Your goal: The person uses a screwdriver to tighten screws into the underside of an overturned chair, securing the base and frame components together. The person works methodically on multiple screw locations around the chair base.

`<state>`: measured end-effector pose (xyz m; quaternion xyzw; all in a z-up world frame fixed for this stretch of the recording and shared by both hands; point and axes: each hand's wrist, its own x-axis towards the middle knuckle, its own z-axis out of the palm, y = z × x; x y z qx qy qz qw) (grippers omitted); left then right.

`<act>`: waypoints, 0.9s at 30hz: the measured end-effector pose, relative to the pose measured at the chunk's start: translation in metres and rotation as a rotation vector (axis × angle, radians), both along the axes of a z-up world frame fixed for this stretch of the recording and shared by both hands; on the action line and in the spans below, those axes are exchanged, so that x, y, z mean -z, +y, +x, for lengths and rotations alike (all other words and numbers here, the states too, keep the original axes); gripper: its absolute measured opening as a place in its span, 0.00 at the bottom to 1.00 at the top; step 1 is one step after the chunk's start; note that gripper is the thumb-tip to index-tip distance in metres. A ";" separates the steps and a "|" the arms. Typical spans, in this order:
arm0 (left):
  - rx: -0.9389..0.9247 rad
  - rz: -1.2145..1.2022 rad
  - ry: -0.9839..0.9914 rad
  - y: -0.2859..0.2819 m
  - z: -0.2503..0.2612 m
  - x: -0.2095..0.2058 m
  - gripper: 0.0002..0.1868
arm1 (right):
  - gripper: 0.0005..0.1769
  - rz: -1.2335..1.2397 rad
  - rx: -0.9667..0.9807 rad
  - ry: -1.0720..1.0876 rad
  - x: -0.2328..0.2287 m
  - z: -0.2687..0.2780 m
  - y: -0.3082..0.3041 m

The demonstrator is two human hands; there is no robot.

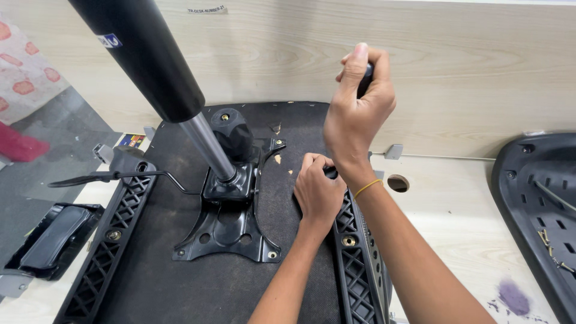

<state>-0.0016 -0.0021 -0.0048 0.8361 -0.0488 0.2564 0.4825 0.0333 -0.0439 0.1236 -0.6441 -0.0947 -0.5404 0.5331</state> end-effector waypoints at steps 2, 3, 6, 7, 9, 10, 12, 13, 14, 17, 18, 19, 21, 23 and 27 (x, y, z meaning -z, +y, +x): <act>0.013 -0.010 -0.005 0.001 -0.001 -0.002 0.11 | 0.21 -0.002 -0.049 0.003 -0.002 0.002 0.001; 0.015 -0.018 -0.008 0.002 0.000 -0.003 0.11 | 0.22 -0.006 -0.077 0.005 -0.004 0.004 0.002; 0.000 -0.041 -0.023 0.002 0.000 -0.005 0.11 | 0.22 0.090 -0.256 0.041 -0.010 0.008 -0.006; -0.001 -0.039 0.000 0.002 0.000 -0.004 0.11 | 0.22 0.106 -0.320 0.070 -0.010 0.009 -0.008; 0.005 -0.033 0.038 0.002 0.001 -0.005 0.11 | 0.21 0.137 -0.443 0.123 -0.013 0.011 -0.015; 0.003 -0.030 0.052 0.002 0.001 -0.005 0.11 | 0.21 0.135 -0.545 0.182 -0.013 0.012 -0.019; 0.000 -0.022 0.075 0.003 0.001 -0.006 0.12 | 0.21 0.129 -0.747 0.299 -0.016 0.012 -0.032; -0.007 -0.029 0.072 0.003 0.000 -0.007 0.12 | 0.21 0.143 -0.848 0.374 -0.020 0.014 -0.039; -0.008 -0.034 0.068 0.004 -0.001 -0.008 0.12 | 0.20 0.159 -0.945 0.446 -0.026 0.016 -0.048; -0.004 -0.042 0.065 0.005 -0.002 -0.009 0.12 | 0.19 0.181 -1.070 0.507 -0.031 0.018 -0.059; -0.002 -0.041 0.067 0.005 -0.002 -0.010 0.12 | 0.19 0.187 -1.086 0.501 -0.031 0.017 -0.059; 0.000 -0.042 0.064 0.005 -0.002 -0.010 0.12 | 0.18 0.124 -1.019 0.484 -0.031 0.016 -0.057; 0.000 -0.040 0.067 0.005 -0.002 -0.009 0.11 | 0.18 0.007 -0.889 0.456 -0.024 0.013 -0.039; 0.000 -0.063 0.063 0.003 -0.001 -0.008 0.10 | 0.18 -0.035 -0.563 0.384 -0.017 0.007 -0.015; 0.029 -0.020 0.047 0.005 -0.003 -0.005 0.13 | 0.19 0.055 -0.126 0.277 -0.008 0.002 0.015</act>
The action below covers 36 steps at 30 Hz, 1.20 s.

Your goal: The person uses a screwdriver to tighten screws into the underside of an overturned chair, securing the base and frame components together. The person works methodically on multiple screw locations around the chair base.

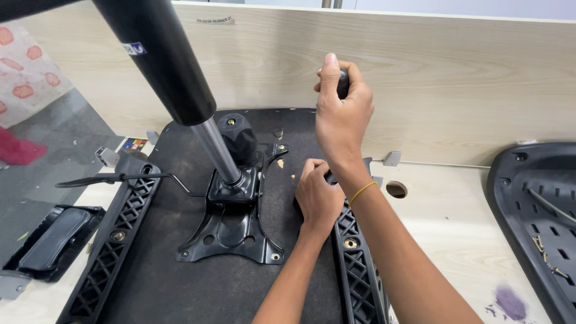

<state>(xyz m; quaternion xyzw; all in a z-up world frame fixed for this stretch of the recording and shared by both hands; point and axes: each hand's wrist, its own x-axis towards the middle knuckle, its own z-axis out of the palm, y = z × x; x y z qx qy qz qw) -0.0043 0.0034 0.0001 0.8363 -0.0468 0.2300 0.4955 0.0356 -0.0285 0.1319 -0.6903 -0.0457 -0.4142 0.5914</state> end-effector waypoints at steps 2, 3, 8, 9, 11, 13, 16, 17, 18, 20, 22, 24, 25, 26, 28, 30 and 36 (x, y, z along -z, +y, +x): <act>0.007 -0.017 -0.022 0.001 0.000 0.000 0.12 | 0.22 -0.002 -0.076 -0.056 0.001 -0.001 0.005; 0.017 -0.019 -0.030 0.001 -0.001 0.001 0.12 | 0.24 0.003 -0.107 -0.083 0.003 -0.002 0.005; -0.016 -0.027 -0.012 0.003 0.002 -0.002 0.10 | 0.23 0.072 -0.555 0.164 -0.002 0.004 -0.007; -0.017 -0.035 0.003 0.002 0.002 -0.002 0.09 | 0.21 0.084 -0.694 0.235 -0.004 0.005 -0.015; 0.021 -0.035 0.068 0.004 0.002 -0.004 0.09 | 0.20 0.080 -0.866 0.341 -0.009 0.005 -0.033; 0.030 -0.033 0.071 0.006 0.002 -0.005 0.10 | 0.20 0.095 -0.896 0.353 -0.013 0.007 -0.046; 0.025 -0.032 0.016 0.006 0.002 -0.004 0.11 | 0.20 0.144 -0.742 0.240 -0.015 0.007 -0.055; 0.032 -0.036 0.016 0.006 0.002 -0.003 0.11 | 0.19 0.158 -0.708 0.209 -0.016 0.007 -0.056; 0.039 -0.040 0.017 0.007 0.001 -0.002 0.12 | 0.19 0.172 -0.673 0.178 -0.016 0.006 -0.056; 0.023 -0.033 0.014 0.005 0.002 -0.001 0.12 | 0.16 0.020 -0.480 -0.018 -0.015 0.007 -0.053; 0.014 -0.025 0.013 0.004 0.003 0.000 0.12 | 0.13 0.006 -0.348 -0.109 -0.012 0.009 -0.047; 0.006 -0.019 0.012 0.003 0.003 0.001 0.12 | 0.11 0.131 -0.281 -0.096 -0.008 0.013 -0.040; 0.006 -0.017 0.010 0.003 0.002 0.002 0.12 | 0.13 0.162 -0.234 -0.070 -0.006 0.016 -0.039; 0.006 -0.014 0.007 0.003 0.001 0.002 0.12 | 0.15 0.193 -0.187 -0.044 -0.005 0.020 -0.037; 0.006 -0.030 -0.006 0.004 0.002 -0.001 0.12 | 0.20 0.242 -0.124 -0.022 -0.010 0.029 -0.035; 0.011 -0.059 -0.007 0.004 -0.001 -0.001 0.12 | 0.25 0.288 -0.084 -0.013 -0.012 0.033 -0.037; 0.021 -0.045 0.021 0.004 -0.001 -0.003 0.12 | 0.22 0.305 -0.193 0.032 -0.017 0.025 -0.053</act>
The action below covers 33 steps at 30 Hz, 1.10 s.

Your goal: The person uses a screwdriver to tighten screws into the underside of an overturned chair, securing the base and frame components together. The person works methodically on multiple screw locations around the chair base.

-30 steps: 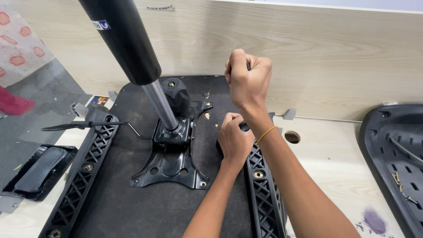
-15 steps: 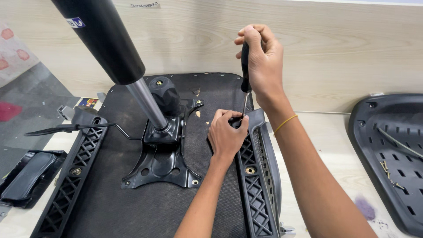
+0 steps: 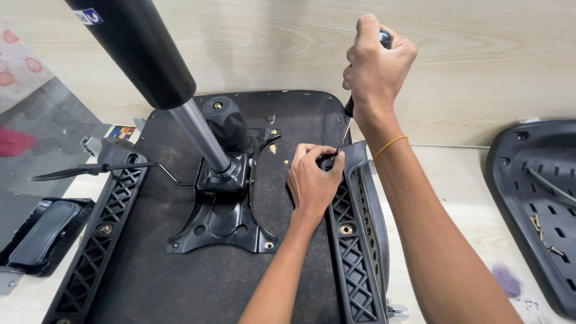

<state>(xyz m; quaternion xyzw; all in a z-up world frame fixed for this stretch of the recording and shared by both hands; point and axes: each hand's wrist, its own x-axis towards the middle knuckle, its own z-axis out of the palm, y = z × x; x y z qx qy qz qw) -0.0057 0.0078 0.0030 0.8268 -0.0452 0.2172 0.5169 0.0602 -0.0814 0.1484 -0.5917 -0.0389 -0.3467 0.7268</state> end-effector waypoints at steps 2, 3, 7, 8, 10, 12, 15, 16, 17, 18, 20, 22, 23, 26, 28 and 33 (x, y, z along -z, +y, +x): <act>-0.007 -0.006 0.000 0.000 0.000 -0.001 0.12 | 0.20 0.006 -0.078 0.020 -0.001 -0.003 -0.002; -0.013 -0.010 0.002 0.000 -0.001 -0.001 0.12 | 0.20 0.008 -0.119 0.031 -0.001 -0.004 -0.002; -0.018 0.005 0.009 -0.001 0.000 -0.001 0.11 | 0.20 -0.129 -0.359 0.055 -0.002 -0.004 0.004; -0.025 0.008 -0.002 -0.001 0.000 0.000 0.11 | 0.19 -0.166 -0.461 0.069 -0.003 -0.005 0.005; -0.025 0.008 -0.011 0.000 0.000 0.003 0.10 | 0.19 -0.235 -0.773 0.117 -0.002 -0.007 0.011; -0.015 0.005 -0.014 0.000 0.001 0.006 0.10 | 0.19 -0.301 -1.195 0.172 -0.005 -0.011 0.013; -0.011 -0.017 -0.075 -0.001 0.002 0.009 0.10 | 0.15 -0.416 -1.036 0.235 -0.004 -0.017 0.038; -0.007 -0.020 -0.096 -0.001 0.003 0.010 0.10 | 0.14 -0.453 -0.992 0.231 -0.004 -0.021 0.041; -0.008 -0.026 -0.114 -0.001 0.002 0.010 0.09 | 0.14 -0.493 -0.952 0.228 -0.003 -0.025 0.046; -0.009 -0.031 -0.133 0.000 0.003 0.011 0.09 | 0.13 -0.532 -0.911 0.225 -0.003 -0.028 0.050; -0.011 -0.034 -0.119 0.002 0.003 0.012 0.09 | 0.13 -0.502 -0.878 0.206 -0.001 -0.032 0.053; 0.008 -0.024 -0.087 0.001 0.002 0.011 0.10 | 0.14 -0.458 -0.839 0.184 0.000 -0.033 0.044; 0.012 -0.024 -0.061 0.001 0.002 0.010 0.10 | 0.13 -0.441 -0.832 0.173 0.000 -0.032 0.039; 0.011 -0.020 0.002 0.001 0.000 0.008 0.11 | 0.14 -0.337 -0.793 0.132 0.000 -0.025 0.025; 0.010 -0.012 0.010 0.002 -0.001 0.005 0.12 | 0.15 -0.264 -0.767 0.096 -0.002 -0.020 0.016; 0.009 -0.004 -0.041 0.003 -0.003 0.002 0.12 | 0.17 -0.162 -0.718 0.075 -0.002 -0.007 -0.003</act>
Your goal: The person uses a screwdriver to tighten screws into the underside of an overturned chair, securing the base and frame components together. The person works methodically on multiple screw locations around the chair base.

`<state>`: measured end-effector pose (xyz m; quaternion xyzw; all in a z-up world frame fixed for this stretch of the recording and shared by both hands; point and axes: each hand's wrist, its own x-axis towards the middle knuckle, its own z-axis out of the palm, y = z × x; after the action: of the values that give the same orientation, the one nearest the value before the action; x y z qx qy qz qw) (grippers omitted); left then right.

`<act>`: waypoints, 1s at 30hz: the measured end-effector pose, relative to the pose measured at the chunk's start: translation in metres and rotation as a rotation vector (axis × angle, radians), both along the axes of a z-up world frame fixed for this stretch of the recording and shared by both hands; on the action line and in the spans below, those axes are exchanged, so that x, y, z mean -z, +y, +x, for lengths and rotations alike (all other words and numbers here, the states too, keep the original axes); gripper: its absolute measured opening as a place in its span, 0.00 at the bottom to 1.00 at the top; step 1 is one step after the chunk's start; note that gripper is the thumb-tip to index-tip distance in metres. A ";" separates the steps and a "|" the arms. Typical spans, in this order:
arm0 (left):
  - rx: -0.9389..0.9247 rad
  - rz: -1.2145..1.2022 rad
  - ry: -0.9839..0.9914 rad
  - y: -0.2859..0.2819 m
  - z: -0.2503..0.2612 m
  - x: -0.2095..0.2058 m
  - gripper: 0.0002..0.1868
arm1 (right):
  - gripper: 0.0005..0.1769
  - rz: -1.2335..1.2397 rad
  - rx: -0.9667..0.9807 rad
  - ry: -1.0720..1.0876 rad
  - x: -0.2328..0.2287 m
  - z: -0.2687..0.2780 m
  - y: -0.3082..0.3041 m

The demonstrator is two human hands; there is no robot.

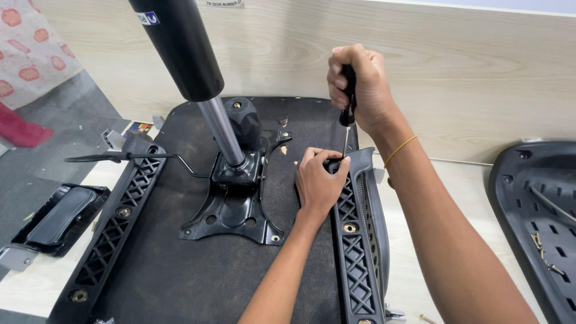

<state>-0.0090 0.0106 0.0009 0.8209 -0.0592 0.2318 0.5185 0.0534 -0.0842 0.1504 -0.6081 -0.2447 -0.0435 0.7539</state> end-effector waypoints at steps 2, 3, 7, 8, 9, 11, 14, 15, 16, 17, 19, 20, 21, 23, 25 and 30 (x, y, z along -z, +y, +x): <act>0.021 -0.023 0.047 0.001 -0.001 -0.001 0.12 | 0.17 0.020 0.060 -0.009 0.003 0.002 -0.005; 0.032 -0.034 0.070 0.001 -0.002 -0.001 0.12 | 0.17 0.030 0.091 -0.014 0.004 0.003 -0.008; 0.020 -0.053 0.024 0.001 -0.001 0.000 0.12 | 0.19 0.097 0.163 -0.058 0.011 0.010 -0.018; 0.019 -0.045 0.028 0.001 0.000 0.001 0.12 | 0.20 0.079 0.244 -0.109 0.014 0.012 -0.019; 0.019 -0.036 0.032 0.000 0.000 0.002 0.12 | 0.21 0.060 0.325 -0.161 0.016 0.013 -0.021; 0.022 -0.041 0.014 0.000 -0.001 0.005 0.11 | 0.20 -0.019 0.451 -0.174 0.020 0.010 -0.024; 0.024 -0.053 -0.001 0.003 0.000 -0.002 0.10 | 0.16 -0.052 0.556 -0.163 0.010 0.006 -0.025; 0.028 -0.055 0.001 0.003 0.000 -0.004 0.10 | 0.15 -0.047 0.580 -0.148 0.008 0.003 -0.026; 0.023 -0.055 -0.003 0.002 0.001 -0.004 0.10 | 0.14 -0.046 0.546 -0.141 0.006 0.001 -0.027; 0.019 -0.054 -0.007 0.001 0.002 -0.004 0.10 | 0.14 -0.045 0.511 -0.136 0.006 -0.001 -0.027; 0.022 -0.035 -0.002 0.004 -0.001 0.001 0.10 | 0.13 -0.009 0.505 -0.078 0.012 -0.007 -0.025; 0.027 -0.030 -0.012 0.004 0.001 -0.001 0.10 | 0.13 0.018 0.529 -0.048 0.008 -0.005 -0.022; 0.032 -0.026 -0.023 0.005 0.002 -0.003 0.10 | 0.13 0.045 0.552 -0.018 0.004 -0.004 -0.020; 0.028 -0.036 0.025 0.004 0.001 -0.007 0.10 | 0.17 0.139 0.646 0.019 -0.001 -0.002 -0.015; 0.037 -0.028 0.049 0.003 0.002 -0.010 0.10 | 0.21 0.200 0.733 0.020 -0.004 -0.002 -0.015; 0.029 -0.013 0.048 0.003 0.000 -0.010 0.10 | 0.22 0.187 0.740 -0.002 -0.001 -0.009 -0.017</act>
<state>-0.0089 0.0137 0.0112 0.8221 -0.0570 0.2050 0.5281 0.0446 -0.1011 0.1517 -0.5838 -0.0043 -0.3354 0.7394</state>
